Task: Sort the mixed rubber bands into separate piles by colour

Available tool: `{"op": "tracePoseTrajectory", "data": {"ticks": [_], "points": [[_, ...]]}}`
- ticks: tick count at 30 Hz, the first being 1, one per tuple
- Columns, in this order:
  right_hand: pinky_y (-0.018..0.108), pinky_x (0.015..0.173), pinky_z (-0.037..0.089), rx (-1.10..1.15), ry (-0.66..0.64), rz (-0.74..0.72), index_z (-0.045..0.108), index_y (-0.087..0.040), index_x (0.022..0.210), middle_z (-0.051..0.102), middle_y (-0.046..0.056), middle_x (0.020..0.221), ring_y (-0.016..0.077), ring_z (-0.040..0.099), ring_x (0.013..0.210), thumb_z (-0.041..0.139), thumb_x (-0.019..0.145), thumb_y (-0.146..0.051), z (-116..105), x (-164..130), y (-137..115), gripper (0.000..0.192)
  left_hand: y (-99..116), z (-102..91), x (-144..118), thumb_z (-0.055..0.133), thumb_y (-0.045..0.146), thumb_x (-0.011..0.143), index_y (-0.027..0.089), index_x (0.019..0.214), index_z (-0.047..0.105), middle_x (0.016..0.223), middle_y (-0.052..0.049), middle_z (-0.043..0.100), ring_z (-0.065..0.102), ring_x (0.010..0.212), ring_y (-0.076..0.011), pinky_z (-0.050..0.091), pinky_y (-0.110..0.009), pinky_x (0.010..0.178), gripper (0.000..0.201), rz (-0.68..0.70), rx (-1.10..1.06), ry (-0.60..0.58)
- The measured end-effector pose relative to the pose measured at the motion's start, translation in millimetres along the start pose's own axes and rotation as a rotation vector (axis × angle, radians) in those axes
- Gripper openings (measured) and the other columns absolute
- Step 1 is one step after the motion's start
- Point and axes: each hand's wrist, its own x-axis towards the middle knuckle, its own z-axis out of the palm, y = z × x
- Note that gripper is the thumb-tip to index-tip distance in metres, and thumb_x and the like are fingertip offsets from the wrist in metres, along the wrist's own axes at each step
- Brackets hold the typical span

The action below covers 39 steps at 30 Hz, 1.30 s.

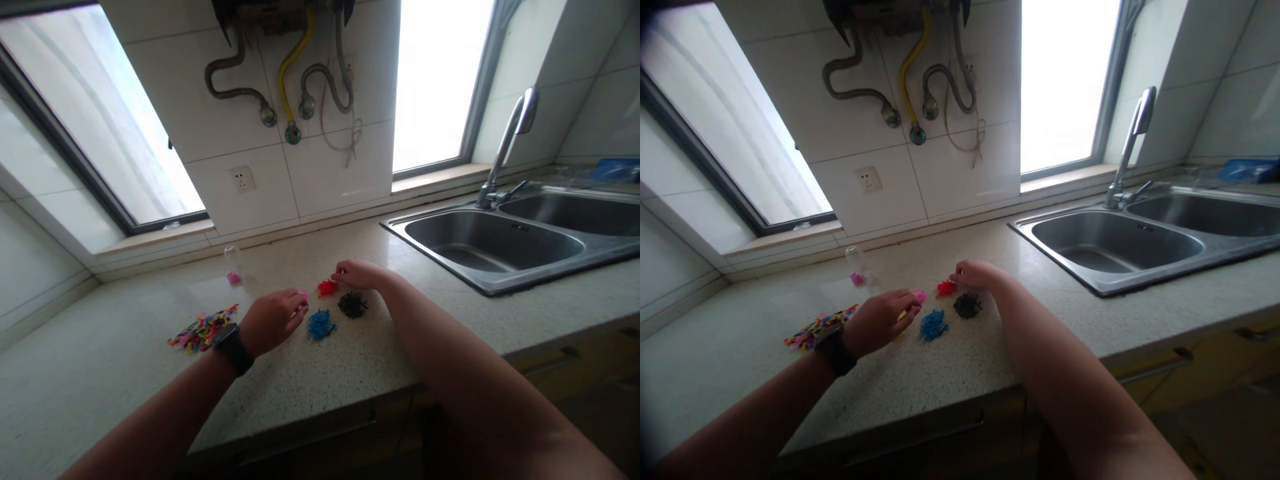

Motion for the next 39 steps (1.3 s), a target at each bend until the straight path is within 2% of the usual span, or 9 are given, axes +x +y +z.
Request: {"op": "tracePoseTrajectory", "data": {"ticks": [3, 6, 10, 16, 21, 27, 31, 35, 39], "points": [[0.025, 0.063, 0.037, -0.008, -0.005, -0.007, 0.071, -0.02, 0.105, 0.074, 0.009, 0.1, 0.0184, 0.065, 0.083, 0.049, 0.093, -0.047, -0.3, -0.8, -1.3, 0.037, 3.3, -8.4, -38.1, 0.042, 0.026, 0.099, 0.019, 0.097, 0.064, 0.091, -0.007, 0.064, 0.059, 0.082, -0.0186, 0.041, -0.031, 0.072, 0.023, 0.072, 0.073, -0.025], [0.025, 0.061, 0.036, -0.026, -0.004, -0.015, 0.07, -0.02, 0.104, 0.073, 0.008, 0.098, 0.0175, 0.063, 0.08, 0.048, 0.093, -0.04, 0.0, -0.5, -2.0, 0.031, 4.3, -8.9, -71.6, 0.044, 0.024, 0.098, 0.02, 0.094, 0.063, 0.086, -0.006, 0.063, 0.056, 0.077, -0.0181, 0.038, -0.03, 0.066, 0.021, 0.109, 0.105, -0.038], [0.024, 0.06, 0.036, -0.004, -0.006, -0.033, 0.071, -0.019, 0.1, 0.073, 0.008, 0.093, 0.0166, 0.061, 0.076, 0.047, 0.093, -0.036, 2.7, 3.2, 1.6, 0.03, 5.8, 0.5, -94.4, 0.044, 0.024, 0.097, 0.019, 0.088, 0.06, 0.081, -0.005, 0.061, 0.055, 0.07, -0.0159, 0.038, -0.029, 0.063, 0.019, 0.101, 0.032, -0.035], [0.025, 0.061, 0.037, 0.06, -0.015, -0.019, 0.07, -0.019, 0.097, 0.072, 0.007, 0.087, 0.0167, 0.06, 0.074, 0.047, 0.091, -0.036, 8.4, 9.4, 9.6, 0.029, 6.5, 15.3, -91.8, 0.043, 0.024, 0.095, 0.019, 0.085, 0.057, 0.078, -0.004, 0.061, 0.052, 0.065, -0.0147, 0.034, -0.029, 0.058, 0.018, 0.147, 0.003, -0.057], [0.026, 0.064, 0.04, 0.083, -0.01, -0.031, 0.069, -0.018, 0.094, 0.071, 0.007, 0.084, 0.018, 0.06, 0.073, 0.047, 0.09, -0.038, 8.9, 9.4, 10.5, 0.03, 4.4, 16.1, -92.0, 0.044, 0.025, 0.095, 0.019, 0.087, 0.057, 0.078, -0.003, 0.062, 0.053, 0.064, -0.0142, 0.033, -0.029, 0.057, 0.016, 0.148, -0.035, -0.057], [0.028, 0.062, 0.04, 0.116, -0.018, -0.05, 0.068, -0.018, 0.09, 0.069, 0.007, 0.079, 0.0187, 0.059, 0.07, 0.047, 0.089, -0.041, 8.1, 9.1, 11.0, 0.032, 4.6, 17.4, -93.1, 0.047, 0.026, 0.093, 0.019, 0.081, 0.056, 0.071, -0.003, 0.061, 0.05, 0.059, -0.0133, 0.029, -0.03, 0.053, 0.017, 0.208, -0.023, 0.013], [0.029, 0.061, 0.041, 0.186, 0.019, -0.058, 0.067, -0.018, 0.087, 0.065, 0.005, 0.071, 0.0178, 0.056, 0.065, 0.046, 0.088, -0.044, 7.3, 9.4, 6.2, 0.033, 2.5, 16.9, -92.7, 0.048, 0.027, 0.093, 0.02, 0.082, 0.057, 0.073, -0.003, 0.063, 0.053, 0.061, -0.0136, 0.031, -0.03, 0.054, 0.016, 0.214, -0.055, 0.012], [0.028, 0.063, 0.043, 0.326, 0.112, -0.105, 0.065, -0.018, 0.09, 0.064, 0.005, 0.071, 0.0173, 0.056, 0.066, 0.046, 0.089, -0.045, 1.7, 12.6, -20.3, 0.034, 0.1, 16.3, -92.9, 0.047, 0.029, 0.093, 0.02, 0.086, 0.059, 0.075, -0.003, 0.065, 0.056, 0.063, -0.0138, 0.033, -0.028, 0.055, 0.016, 0.204, -0.072, -0.011], [0.027, 0.065, 0.044, 0.322, 0.108, -0.241, 0.067, -0.019, 0.094, 0.067, 0.005, 0.078, 0.0171, 0.058, 0.071, 0.05, 0.089, -0.042, -5.9, 20.9, -73.9, 0.029, -1.9, 16.7, -93.1, 0.048, 0.03, 0.093, 0.02, 0.089, 0.06, 0.078, -0.003, 0.067, 0.059, 0.064, -0.0144, 0.036, -0.028, 0.056, 0.015, 0.2, -0.083, -0.014]]}}
